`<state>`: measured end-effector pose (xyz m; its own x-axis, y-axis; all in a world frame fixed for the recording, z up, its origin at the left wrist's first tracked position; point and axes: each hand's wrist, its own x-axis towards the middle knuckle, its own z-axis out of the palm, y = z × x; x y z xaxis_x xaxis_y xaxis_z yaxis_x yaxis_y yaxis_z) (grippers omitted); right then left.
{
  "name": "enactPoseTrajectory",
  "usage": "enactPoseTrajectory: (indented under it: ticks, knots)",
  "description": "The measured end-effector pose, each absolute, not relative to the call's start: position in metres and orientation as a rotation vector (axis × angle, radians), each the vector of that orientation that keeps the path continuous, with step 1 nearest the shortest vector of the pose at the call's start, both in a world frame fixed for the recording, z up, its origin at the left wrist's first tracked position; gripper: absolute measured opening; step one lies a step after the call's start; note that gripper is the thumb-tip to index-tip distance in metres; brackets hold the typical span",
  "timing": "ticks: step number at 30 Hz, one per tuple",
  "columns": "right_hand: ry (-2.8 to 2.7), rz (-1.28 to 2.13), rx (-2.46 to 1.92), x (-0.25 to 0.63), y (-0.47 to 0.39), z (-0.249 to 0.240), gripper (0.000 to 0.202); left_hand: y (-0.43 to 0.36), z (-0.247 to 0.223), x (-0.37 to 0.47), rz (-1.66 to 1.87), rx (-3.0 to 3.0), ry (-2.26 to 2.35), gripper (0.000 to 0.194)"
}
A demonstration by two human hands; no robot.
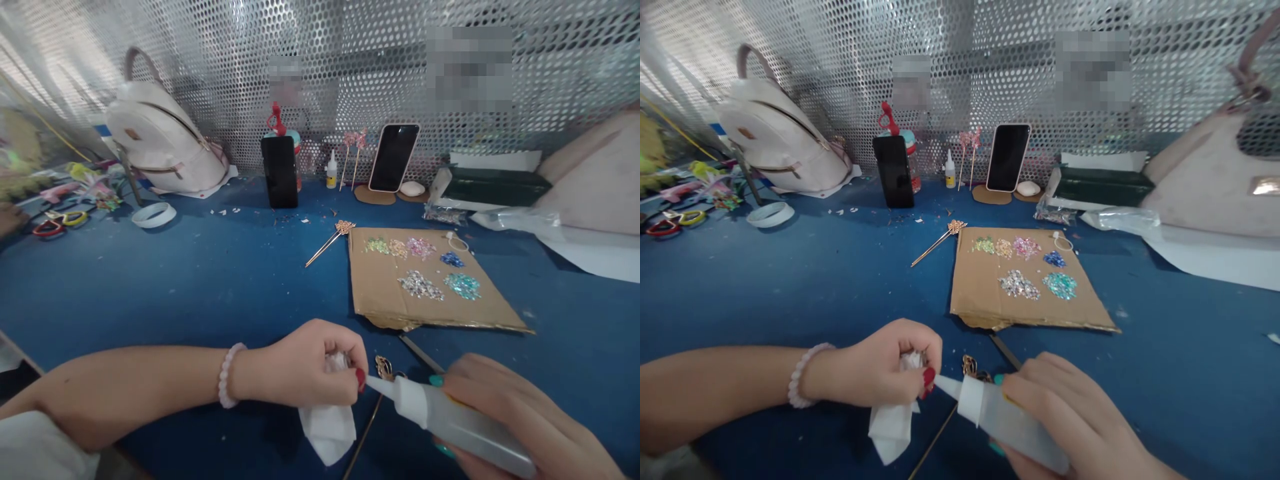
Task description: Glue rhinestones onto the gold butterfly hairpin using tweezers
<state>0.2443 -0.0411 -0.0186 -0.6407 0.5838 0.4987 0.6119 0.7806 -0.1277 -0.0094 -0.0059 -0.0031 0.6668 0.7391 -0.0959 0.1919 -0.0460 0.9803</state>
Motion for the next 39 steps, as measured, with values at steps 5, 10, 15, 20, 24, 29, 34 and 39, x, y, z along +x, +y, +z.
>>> enactPoseTrajectory:
  ticks: [5,10,15,20,24,29,34,39]
  knots:
    - [-2.419,-0.04,-0.856,0.243,-0.039,-0.018,0.02,-0.006,-0.002,-0.01,0.533,1.581,0.77,0.01]
    - [-2.365,0.031,-0.844,0.241,-0.036,-0.017,0.019,-0.006,-0.002,-0.01,0.54,1.565,0.775,0.012]
    - [-2.349,0.072,-0.845,0.24,-0.037,-0.015,0.017,-0.008,0.0,-0.009,0.507,1.571,0.773,0.013]
    - [-2.361,0.036,-0.877,0.239,-0.036,-0.012,0.018,-0.009,0.002,-0.01,0.52,1.574,0.68,0.019]
    - [-2.376,0.018,-0.868,0.237,-0.034,-0.005,0.016,-0.007,0.0,-0.01,0.568,1.558,0.646,0.022]
    - [-2.354,0.07,-0.882,0.238,-0.034,-0.002,0.015,-0.007,-0.002,-0.012,0.577,1.527,0.665,0.024]
    - [-2.303,0.2,-0.92,0.24,-0.036,-0.011,0.02,-0.008,0.001,-0.012,0.568,1.478,0.711,0.015]
    - [-2.28,0.21,-0.931,0.24,-0.036,-0.012,0.023,-0.009,0.002,-0.011,0.551,1.437,0.727,0.012]
